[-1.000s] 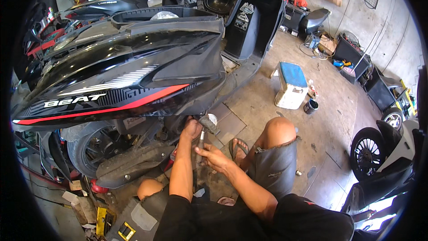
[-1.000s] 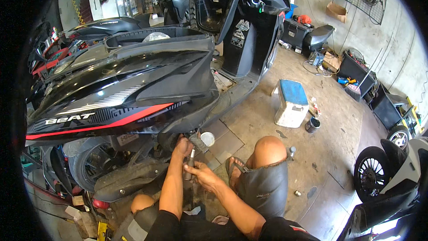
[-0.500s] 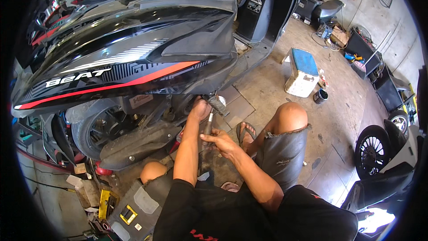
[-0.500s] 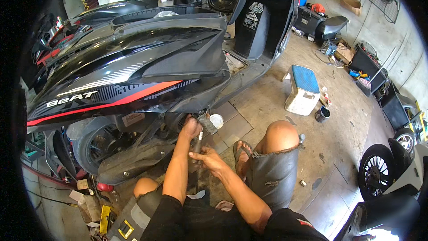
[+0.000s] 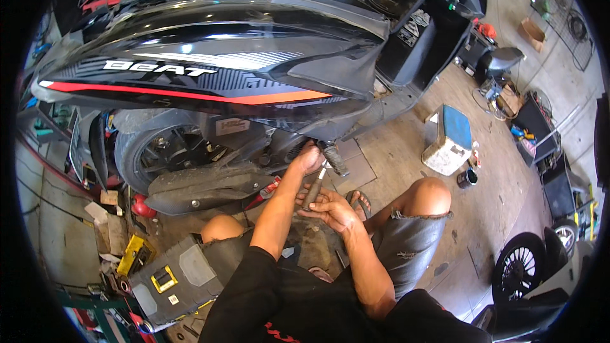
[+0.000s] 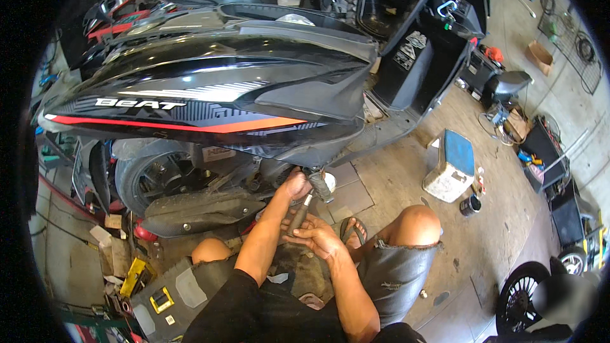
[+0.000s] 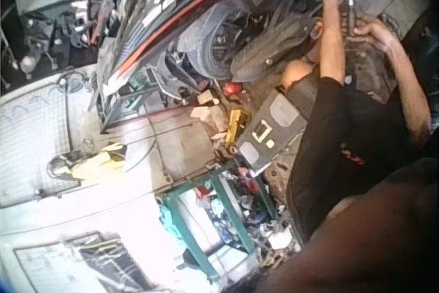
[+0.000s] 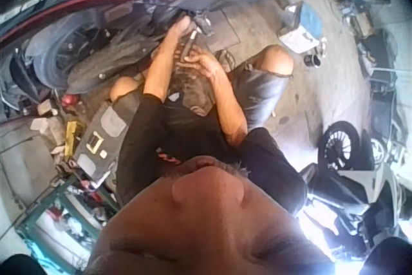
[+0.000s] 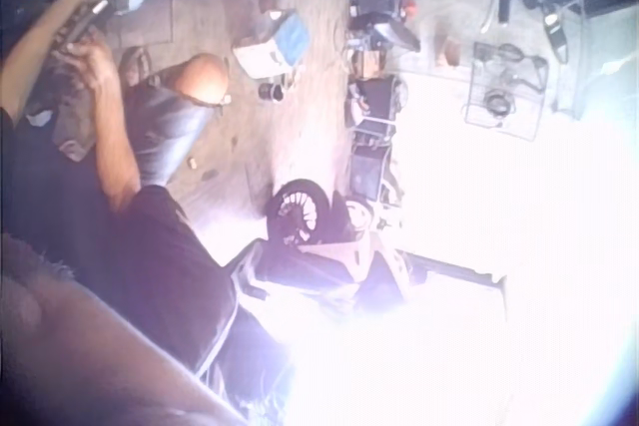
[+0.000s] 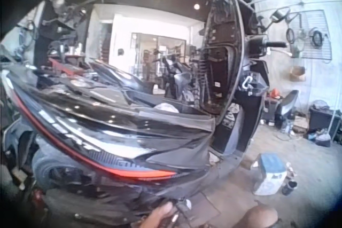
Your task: The person removes the seat and side panels from a motorcycle by hand and with a screwdriver, then uses a socket wrench to remove bolts from the engine area.
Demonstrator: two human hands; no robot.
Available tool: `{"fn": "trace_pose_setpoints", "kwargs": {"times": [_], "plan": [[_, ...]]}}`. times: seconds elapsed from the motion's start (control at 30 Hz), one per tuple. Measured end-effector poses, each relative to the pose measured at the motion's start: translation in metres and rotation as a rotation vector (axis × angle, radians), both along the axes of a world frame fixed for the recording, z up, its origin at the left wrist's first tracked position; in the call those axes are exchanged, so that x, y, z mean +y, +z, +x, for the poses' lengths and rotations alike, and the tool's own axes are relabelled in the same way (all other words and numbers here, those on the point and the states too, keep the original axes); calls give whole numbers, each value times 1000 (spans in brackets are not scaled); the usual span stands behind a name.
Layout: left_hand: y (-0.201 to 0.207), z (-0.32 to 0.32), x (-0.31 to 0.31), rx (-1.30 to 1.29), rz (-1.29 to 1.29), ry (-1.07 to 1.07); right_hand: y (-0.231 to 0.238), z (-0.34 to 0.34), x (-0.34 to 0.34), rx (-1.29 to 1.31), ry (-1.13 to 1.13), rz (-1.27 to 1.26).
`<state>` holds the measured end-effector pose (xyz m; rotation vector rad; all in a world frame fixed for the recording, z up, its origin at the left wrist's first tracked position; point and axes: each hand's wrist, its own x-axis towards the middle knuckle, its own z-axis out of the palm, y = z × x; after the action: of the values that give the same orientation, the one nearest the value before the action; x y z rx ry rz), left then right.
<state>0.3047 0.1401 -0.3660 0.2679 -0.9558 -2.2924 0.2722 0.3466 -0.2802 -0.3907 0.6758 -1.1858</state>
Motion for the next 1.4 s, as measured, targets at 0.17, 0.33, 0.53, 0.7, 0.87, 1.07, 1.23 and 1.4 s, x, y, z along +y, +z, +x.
{"fn": "trace_pose_setpoints", "kwargs": {"times": [0.17, 0.33, 0.53, 0.7, 0.87, 1.07, 1.23, 1.4], "plan": [[12, -7, 11, -35, 57, 29, -5, 6, -2, 273, -80, 81], [10, -9, 10, 21, 41, 3, -11, 13, -1, 370, -134, 195], [0, -7, 8, 127, 118, 15, -3, 1, 2, -41, -43, 34], [6, -12, 12, 155, 28, 1, 1, -1, 3, 63, -47, -26], [12, -11, 12, 88, 60, 23, -16, 6, -4, 302, -132, 29], [12, -8, 12, -12, 42, 56, -17, 18, -4, 350, -159, 81], [48, 5, 23, -448, -364, 38, -9, 9, -5, 456, -172, 162], [70, 20, 37, -563, -223, 112, -5, 15, -6, 384, -209, 180]]}}
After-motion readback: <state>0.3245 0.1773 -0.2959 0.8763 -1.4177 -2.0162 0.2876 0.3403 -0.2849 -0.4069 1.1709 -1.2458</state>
